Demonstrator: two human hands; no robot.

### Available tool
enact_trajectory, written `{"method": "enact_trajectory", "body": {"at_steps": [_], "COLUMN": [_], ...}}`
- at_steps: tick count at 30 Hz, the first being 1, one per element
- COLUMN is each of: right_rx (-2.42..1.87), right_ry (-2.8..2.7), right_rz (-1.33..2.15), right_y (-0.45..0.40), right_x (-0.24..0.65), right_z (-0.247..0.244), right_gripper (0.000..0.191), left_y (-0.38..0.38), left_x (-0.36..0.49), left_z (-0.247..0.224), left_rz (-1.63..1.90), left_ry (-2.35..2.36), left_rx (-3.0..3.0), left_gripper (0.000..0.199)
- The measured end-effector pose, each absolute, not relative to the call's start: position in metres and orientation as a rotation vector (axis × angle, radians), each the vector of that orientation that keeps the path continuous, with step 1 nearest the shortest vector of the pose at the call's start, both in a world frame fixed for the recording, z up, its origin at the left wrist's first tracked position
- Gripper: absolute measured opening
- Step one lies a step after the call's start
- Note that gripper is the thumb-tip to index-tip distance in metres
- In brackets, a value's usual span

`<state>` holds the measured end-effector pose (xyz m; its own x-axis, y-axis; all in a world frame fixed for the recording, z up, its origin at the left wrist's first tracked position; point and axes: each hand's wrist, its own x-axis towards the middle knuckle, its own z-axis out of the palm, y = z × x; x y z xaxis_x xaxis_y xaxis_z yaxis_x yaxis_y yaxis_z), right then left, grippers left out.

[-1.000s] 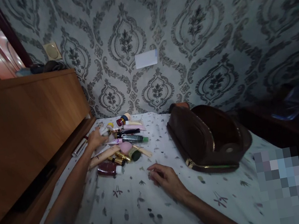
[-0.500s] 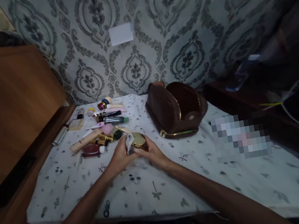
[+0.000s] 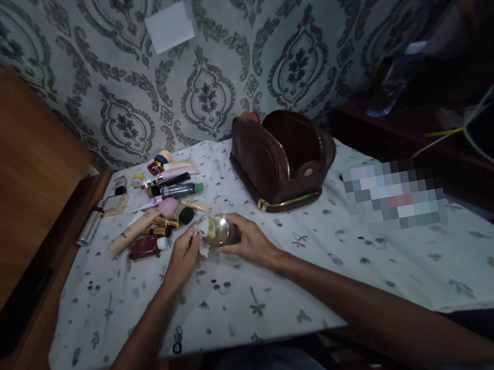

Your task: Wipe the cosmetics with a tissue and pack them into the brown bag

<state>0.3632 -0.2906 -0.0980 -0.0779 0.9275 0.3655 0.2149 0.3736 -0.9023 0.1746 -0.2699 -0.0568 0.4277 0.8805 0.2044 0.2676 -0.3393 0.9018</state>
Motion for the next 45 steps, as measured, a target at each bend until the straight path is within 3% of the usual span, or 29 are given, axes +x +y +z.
{"method": "enact_trajectory", "body": {"at_steps": [8,14,19,24,31,45], "right_rx": [-1.126,-1.185,-1.173,-1.197,-1.157,-1.14], "right_ry": [-1.804,-1.804,-1.808,-1.748,-1.776,-1.881], "right_rz": [0.552,0.499,0.473,0.552,0.539,0.548], "right_y": [-0.298,-0.305,-0.305,-0.303,-0.302,-0.307], "right_x": [0.362,0.356,0.354,0.354,0.354,0.35], "right_z": [-0.097,-0.093,-0.096,-0.095,-0.096,-0.091], "right_gripper": [0.072,0.044,0.034,0.043,0.038,0.055], "left_y": [-0.273,-0.291,-0.3,-0.298,-0.3,-0.289], "left_x": [0.175,0.183,0.188,0.185,0.182,0.182], "left_z": [-0.056,-0.036,-0.035,-0.048,-0.043,-0.02], "left_rz": [0.892,0.769,0.784,0.841,0.681,0.446], "left_ry": [0.968,0.974,0.919,0.817,0.979,1.385], "left_rx": [2.002,2.3,2.532,2.661,2.746,2.226], "left_gripper": [0.047,0.046,0.036,0.031,0.042,0.043]}}
